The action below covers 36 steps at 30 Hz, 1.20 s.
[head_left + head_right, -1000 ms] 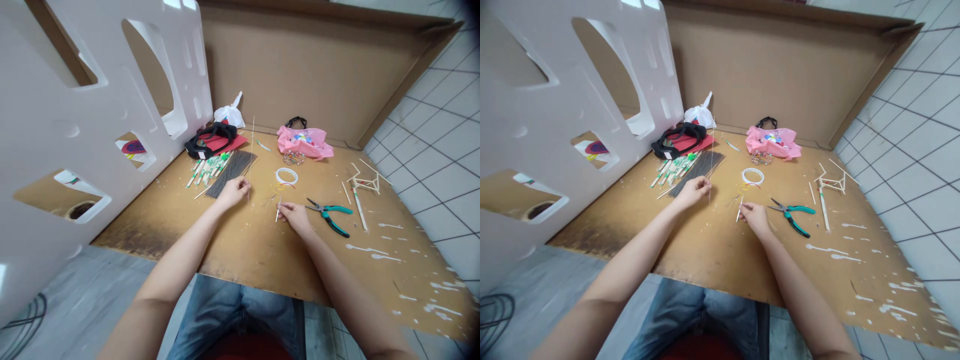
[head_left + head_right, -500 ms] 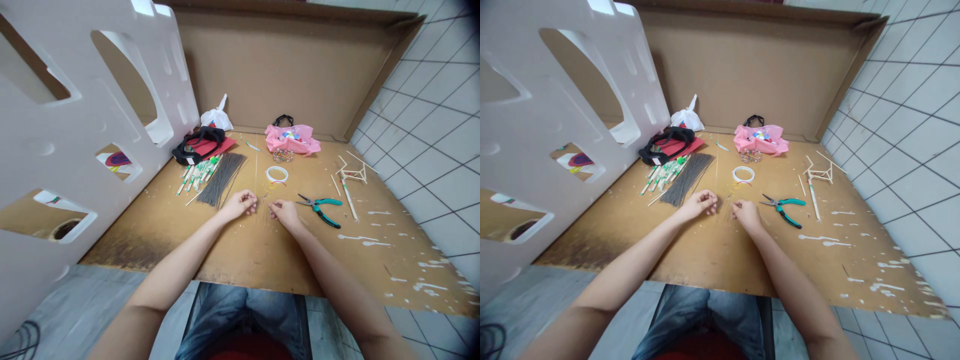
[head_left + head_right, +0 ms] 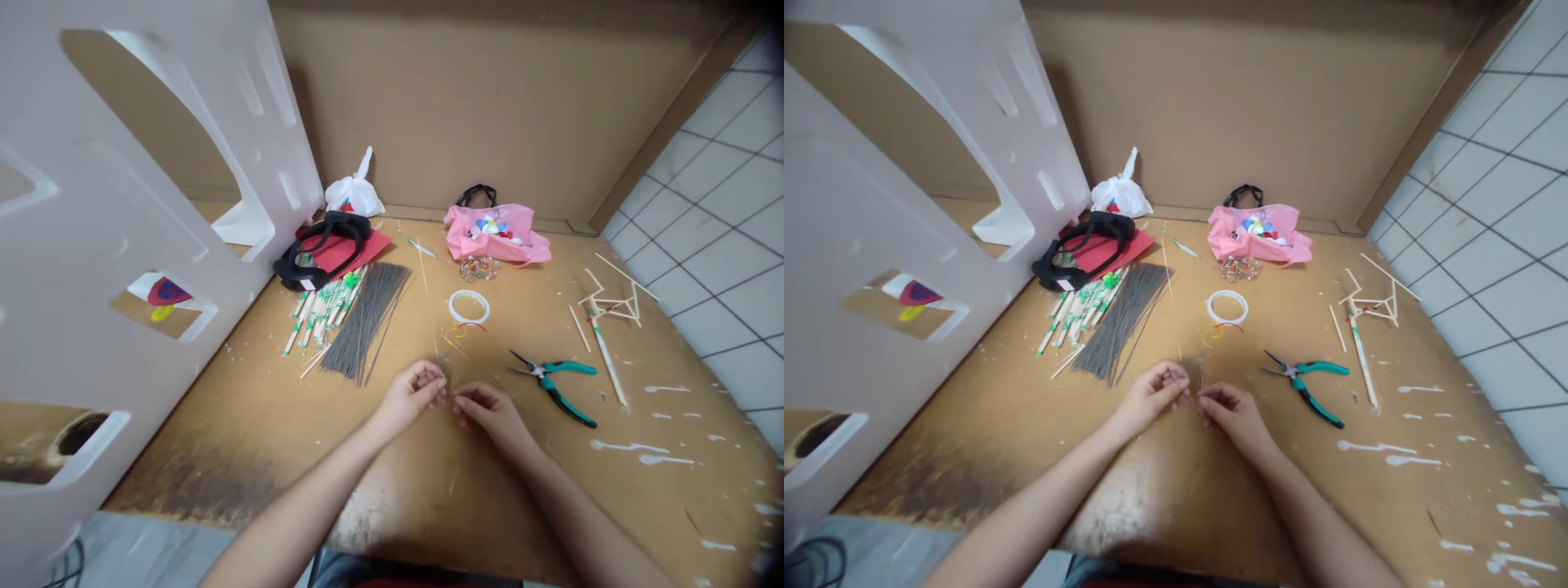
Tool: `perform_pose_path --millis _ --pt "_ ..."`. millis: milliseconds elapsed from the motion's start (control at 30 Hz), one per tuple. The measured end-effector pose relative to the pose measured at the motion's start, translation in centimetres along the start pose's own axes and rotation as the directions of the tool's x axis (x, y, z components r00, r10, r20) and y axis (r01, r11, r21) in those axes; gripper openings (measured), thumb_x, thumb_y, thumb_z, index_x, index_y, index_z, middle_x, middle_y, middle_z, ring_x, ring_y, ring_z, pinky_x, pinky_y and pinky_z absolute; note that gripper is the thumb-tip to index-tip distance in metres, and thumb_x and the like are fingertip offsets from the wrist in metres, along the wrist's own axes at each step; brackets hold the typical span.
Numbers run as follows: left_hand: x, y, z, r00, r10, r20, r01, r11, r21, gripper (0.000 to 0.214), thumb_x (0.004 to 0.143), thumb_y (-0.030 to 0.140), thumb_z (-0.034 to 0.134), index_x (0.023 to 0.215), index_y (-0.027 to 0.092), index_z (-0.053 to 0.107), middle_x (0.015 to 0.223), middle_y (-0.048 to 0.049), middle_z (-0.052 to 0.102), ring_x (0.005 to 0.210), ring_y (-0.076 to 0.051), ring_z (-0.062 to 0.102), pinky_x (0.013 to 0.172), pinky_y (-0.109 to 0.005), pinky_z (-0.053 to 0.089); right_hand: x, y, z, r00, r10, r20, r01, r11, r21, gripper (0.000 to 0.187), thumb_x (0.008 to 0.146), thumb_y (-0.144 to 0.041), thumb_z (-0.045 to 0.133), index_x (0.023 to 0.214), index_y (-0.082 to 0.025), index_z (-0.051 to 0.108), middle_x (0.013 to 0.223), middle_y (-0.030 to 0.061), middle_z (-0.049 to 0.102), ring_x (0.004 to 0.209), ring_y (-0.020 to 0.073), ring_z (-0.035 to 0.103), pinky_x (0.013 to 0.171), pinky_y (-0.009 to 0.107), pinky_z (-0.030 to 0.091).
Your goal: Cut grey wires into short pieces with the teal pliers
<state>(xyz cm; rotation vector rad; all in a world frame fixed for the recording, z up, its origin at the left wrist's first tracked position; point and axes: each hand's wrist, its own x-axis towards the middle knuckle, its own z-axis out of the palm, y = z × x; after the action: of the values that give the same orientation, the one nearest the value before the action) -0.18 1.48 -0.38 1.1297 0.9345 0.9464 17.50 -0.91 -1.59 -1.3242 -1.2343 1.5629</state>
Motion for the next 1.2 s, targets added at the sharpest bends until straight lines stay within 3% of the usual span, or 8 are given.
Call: perform_pose_path --millis 200,367,567,800,867,933,1067,1200 --pt "0.0 0.1 0.1 0.998 -0.055 0.015 0.055 0.998 0.018 0.028 0.07 0.042 0.065 0.074 0.017 0.055 0.062 -0.0004 0.06 0.056 -0.01 0.056 0.051 -0.02 0.042 0.1 -0.6 0.3 0.995 0.049 0.085 -0.049 0.999 -0.012 0.02 0.071 -0.04 0.065 0.075 -0.02 0.065 0.061 -0.0011 0.062 0.052 0.0113 0.054 0.054 0.025 0.045" --pt "-0.2 0.4 -0.2 0.996 -0.085 0.032 0.084 0.996 0.033 0.027 0.07 0.042 0.066 0.073 0.017 0.056 0.059 -0.0003 0.06 0.053 -0.009 0.054 0.052 -0.021 0.042 -0.1 -1.1 0.9 0.999 0.018 0.035 -0.012 0.988 -0.153 0.018 0.069 -0.038 0.066 0.072 -0.02 0.067 0.06 -0.0006 0.062 0.055 0.0126 0.054 0.055 0.025 0.043" --pt "-0.7 0.6 0.1 0.999 -0.007 0.031 0.004 0.997 0.083 0.023 0.071 0.037 0.066 0.073 0.016 0.057 0.061 0.0001 0.06 0.055 -0.009 0.055 0.056 -0.021 0.043 -0.5 -1.7 1.1 0.997 -0.009 0.081 0.018 0.994 -0.108 0.018 0.072 -0.038 0.063 0.074 -0.02 0.067 0.059 -0.0013 0.06 0.054 0.0119 0.054 0.056 0.025 0.044" --pt "-1.2 0.8 0.6 0.998 0.061 0.011 -0.062 0.988 0.143 0.022 0.071 0.036 0.066 0.073 0.016 0.058 0.057 0.0015 0.058 0.052 -0.009 0.054 0.053 -0.02 0.042 -0.9 -2.1 1.2 0.985 -0.122 0.12 0.147 0.961 -0.233 0.02 0.077 -0.038 0.058 0.077 -0.02 0.067 0.064 0.0003 0.064 0.059 0.0129 0.057 0.058 0.024 0.044" --pt "-1.4 1.2 0.7 0.995 0.101 0.007 -0.101 0.977 0.189 0.02 0.072 0.035 0.065 0.076 0.016 0.061 0.061 -0.0002 0.059 0.055 -0.01 0.055 0.054 -0.021 0.042 -0.9 -2.7 1.0 0.973 -0.183 0.141 0.22 0.917 -0.333 0.021 0.08 -0.037 0.056 0.076 -0.019 0.066 0.062 0.0002 0.063 0.058 0.0129 0.056 0.057 0.023 0.043" --pt "-1.4 2.0 0.8 0.984 0.177 0.024 -0.176 0.948 0.266 0.018 0.074 0.032 0.064 0.08 0.016 0.064 0.069 -0.0029 0.062 0.059 -0.011 0.056 0.057 -0.021 0.043 -0.9 -3.7 0.4 0.95 -0.269 0.159 0.313 0.82 -0.479 0.02 0.081 -0.034 0.054 0.075 -0.019 0.067 0.063 0.0004 0.063 0.058 0.0125 0.055 0.056 0.023 0.041" --pt "-0.7 4.4 1.2 0.939 0.312 0.141 -0.343 0.851 0.398 0.013 0.078 0.027 0.06 0.081 0.016 0.067 0.082 -0.0061 0.064 0.074 -0.013 0.058 0.066 -0.023 0.043 -0.7 -5.8 -1.3 0.869 -0.423 0.255 0.486 0.634 -0.602 0.018 0.081 -0.025 0.052 0.086 -0.02 0.068 0.075 0.0028 0.066 0.066 0.0136 0.057 0.061 0.024 0.041" --pt "0.8 5.4 1.9 0.93 0.243 0.275 -0.342 0.847 0.407 0.012 0.076 0.026 0.061 0.077 0.014 0.062 0.069 0.0 0.058 0.062 -0.009 0.051 0.059 -0.02 0.039 -0.5 -5.6 -2.6 0.863 -0.43 0.263 0.496 0.628 -0.6 0.016 0.082 -0.025 0.052 0.081 -0.017 0.066 0.072 0.0032 0.063 0.066 0.0136 0.055 0.06 0.024 0.041"
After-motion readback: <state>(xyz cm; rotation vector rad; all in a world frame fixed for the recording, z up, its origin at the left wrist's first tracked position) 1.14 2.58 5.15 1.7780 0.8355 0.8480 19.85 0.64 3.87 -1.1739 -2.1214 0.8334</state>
